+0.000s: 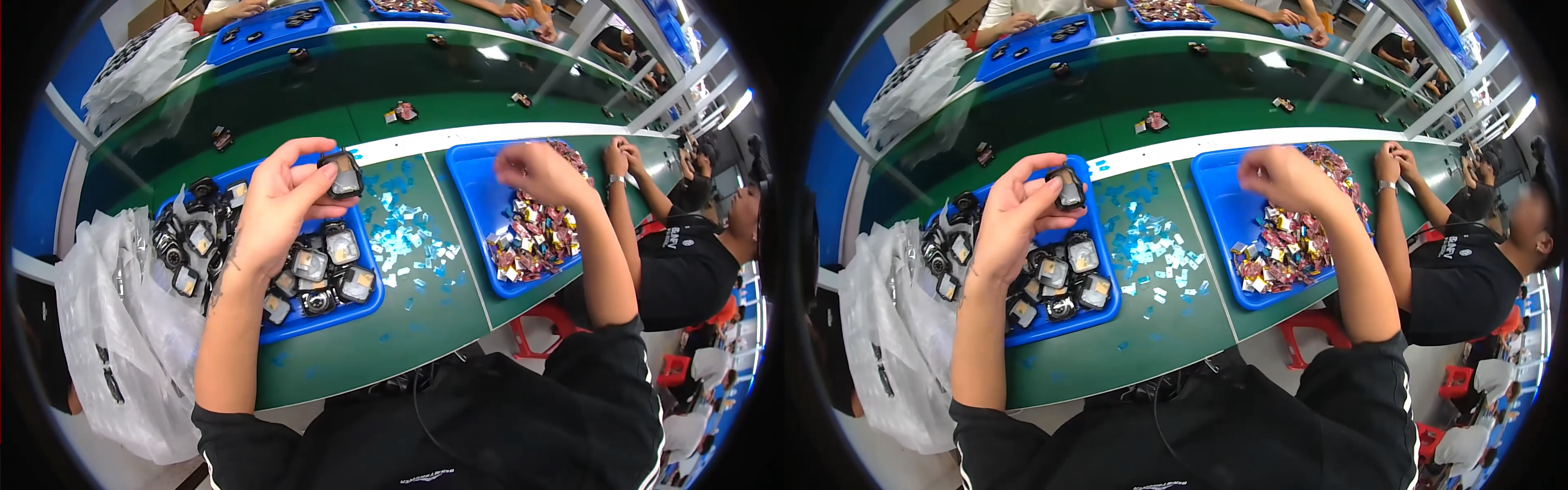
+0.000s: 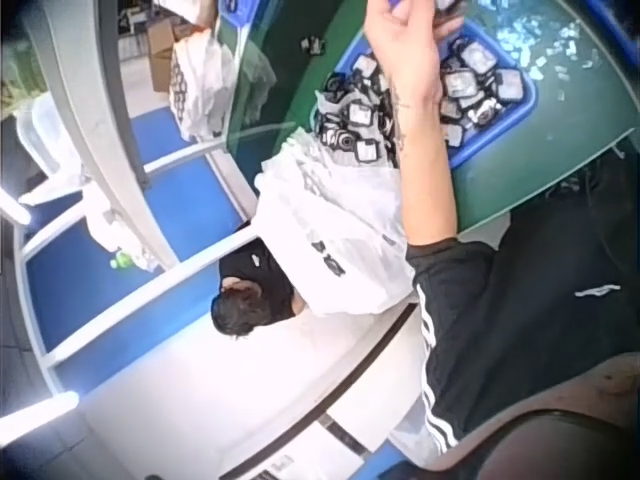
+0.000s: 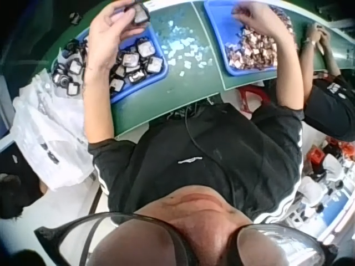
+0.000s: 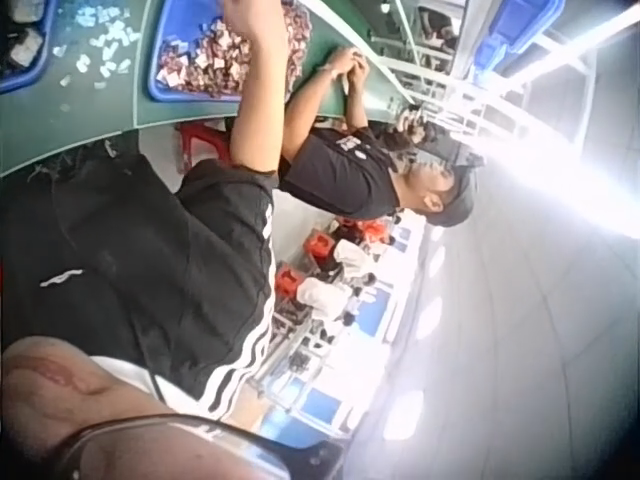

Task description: Assembling small electronic components, specifically battery units for electronic cigarettes, on a factory assembly line.

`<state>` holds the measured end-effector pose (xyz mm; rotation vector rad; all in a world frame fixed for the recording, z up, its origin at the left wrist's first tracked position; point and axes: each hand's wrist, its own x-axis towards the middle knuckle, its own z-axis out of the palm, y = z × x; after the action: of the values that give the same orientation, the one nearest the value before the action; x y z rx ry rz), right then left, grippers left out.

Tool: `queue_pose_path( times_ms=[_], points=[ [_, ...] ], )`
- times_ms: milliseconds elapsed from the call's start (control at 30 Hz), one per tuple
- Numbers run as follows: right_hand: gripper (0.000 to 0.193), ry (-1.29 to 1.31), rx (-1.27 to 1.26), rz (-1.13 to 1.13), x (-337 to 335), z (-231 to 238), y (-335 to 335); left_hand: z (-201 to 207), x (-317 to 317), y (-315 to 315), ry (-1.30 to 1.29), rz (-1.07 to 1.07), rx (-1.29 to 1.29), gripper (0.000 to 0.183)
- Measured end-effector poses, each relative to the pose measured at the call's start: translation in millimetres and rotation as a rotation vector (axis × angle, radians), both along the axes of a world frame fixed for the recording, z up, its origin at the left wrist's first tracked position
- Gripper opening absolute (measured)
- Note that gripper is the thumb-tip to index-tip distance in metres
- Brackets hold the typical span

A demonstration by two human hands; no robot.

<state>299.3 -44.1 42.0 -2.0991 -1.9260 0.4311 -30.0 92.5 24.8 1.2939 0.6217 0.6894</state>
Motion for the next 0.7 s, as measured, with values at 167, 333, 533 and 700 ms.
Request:
queue_pose_path(
  times_ms=[167,333,533,700],
  points=[
    [0.019,-0.13,-0.033,0.005,11,-26,-55,-3,12,-23,-0.144,-0.091,-0.254,0.018],
    [0.017,-0.023,0.101,0.035,-1,-39,-67,-10,22,-42,-0.103,-0.16,-0.308,0.022],
    [0.015,0.49,0.398,-0.326,-19,-29,-72,-10,22,-48,-0.058,-0.185,-0.25,0.04],
    [0.017,0.997,0.433,-0.239,-71,-11,-59,-13,25,-61,-0.044,-0.229,-0.004,0.029]
  ],
)
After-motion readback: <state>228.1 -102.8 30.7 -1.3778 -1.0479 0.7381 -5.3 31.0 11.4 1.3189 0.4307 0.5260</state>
